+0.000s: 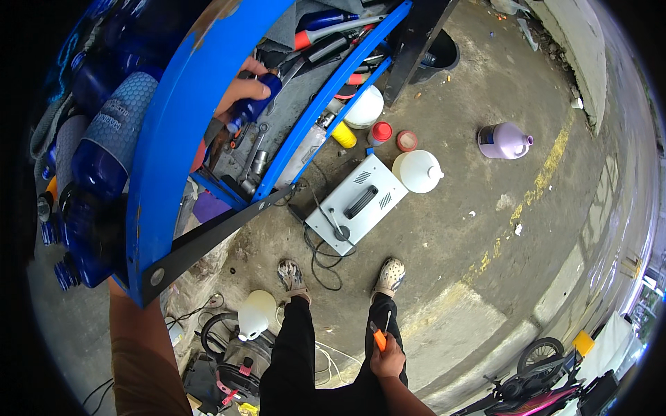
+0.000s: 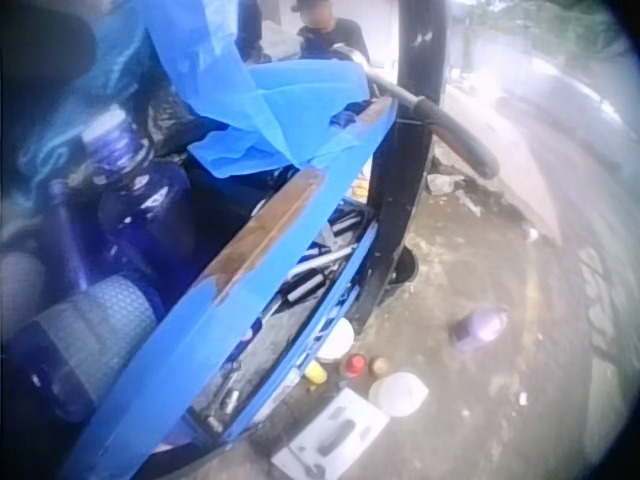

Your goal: The person retrieves a screwdriver and a cloth from a tool cart, then sits on the ground to clean and adjust the internal contacts of an electrical plug using the screwdriver and cloth.

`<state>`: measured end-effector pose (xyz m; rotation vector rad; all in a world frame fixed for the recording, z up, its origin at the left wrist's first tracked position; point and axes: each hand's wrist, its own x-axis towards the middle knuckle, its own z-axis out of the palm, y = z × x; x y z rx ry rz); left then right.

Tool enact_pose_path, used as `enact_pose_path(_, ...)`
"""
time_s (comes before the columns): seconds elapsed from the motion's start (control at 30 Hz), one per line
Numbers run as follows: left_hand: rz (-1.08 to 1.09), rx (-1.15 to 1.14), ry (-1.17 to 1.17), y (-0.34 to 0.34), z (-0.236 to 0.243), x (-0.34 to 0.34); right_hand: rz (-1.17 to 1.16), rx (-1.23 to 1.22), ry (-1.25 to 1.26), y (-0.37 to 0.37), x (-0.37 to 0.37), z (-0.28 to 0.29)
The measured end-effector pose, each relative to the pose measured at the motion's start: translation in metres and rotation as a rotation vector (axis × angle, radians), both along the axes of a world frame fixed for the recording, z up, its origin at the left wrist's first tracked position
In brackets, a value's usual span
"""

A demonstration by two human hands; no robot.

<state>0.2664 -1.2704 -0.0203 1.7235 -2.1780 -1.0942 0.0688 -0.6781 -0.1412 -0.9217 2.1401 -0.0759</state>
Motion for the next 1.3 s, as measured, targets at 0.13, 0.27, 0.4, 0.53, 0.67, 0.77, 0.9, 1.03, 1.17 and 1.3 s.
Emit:
enact_pose_path(0.13, -0.050, 0.065, -0.068, -0.006, 0.001, -0.015, 0.003, -0.022, 0.010, 0.003, 0.002, 0.000)
enact_pose_path(0.27, -0.086, 0.141, -0.110, -0.004, -0.001, -0.027, 0.017, 0.020, 0.016, -0.003, 0.004, 0.002)
enact_pose_path(0.4, -0.406, -0.309, -0.069, 0.012, 0.000, -0.028, 0.024, 0.035, 0.016, -0.011, 0.006, 0.009)
enact_pose_path(0.53, -0.148, 0.134, -0.039, 0.038, 0.020, 0.016, -0.157, -0.023, 0.019, -0.022, 0.006, 0.003)
enact_pose_path(0.67, 0.085, 0.066, 0.305, 0.084, 0.032, 0.102, -0.758, -0.132, -0.340, -0.050, 0.014, -0.047)
enact_pose_path(0.77, 0.115, -0.045, 0.822, 0.171, 0.011, 0.164, -1.010, -0.316, -0.473, -0.088, 0.045, -0.102)
enact_pose_path(0.9, 0.585, 0.219, 0.346, 0.264, -0.061, 0.188, -1.050, -0.107, -0.718, -0.103, 0.061, -0.128)
enact_pose_path(1.03, 0.282, -0.079, 0.000, 0.205, -0.167, 0.160, -1.103, -0.363, -0.828, -0.116, 0.052, -0.138)
enact_pose_path(1.17, 0.110, -0.353, -0.070, 0.101, -0.221, 0.105, -1.074, -0.257, -0.757, -0.124, 0.047, -0.138)
enact_pose_path(1.3, -0.090, -0.384, -0.155, 0.047, -0.228, 0.055, -1.028, -0.219, -0.778, -0.128, 0.054, -0.138)
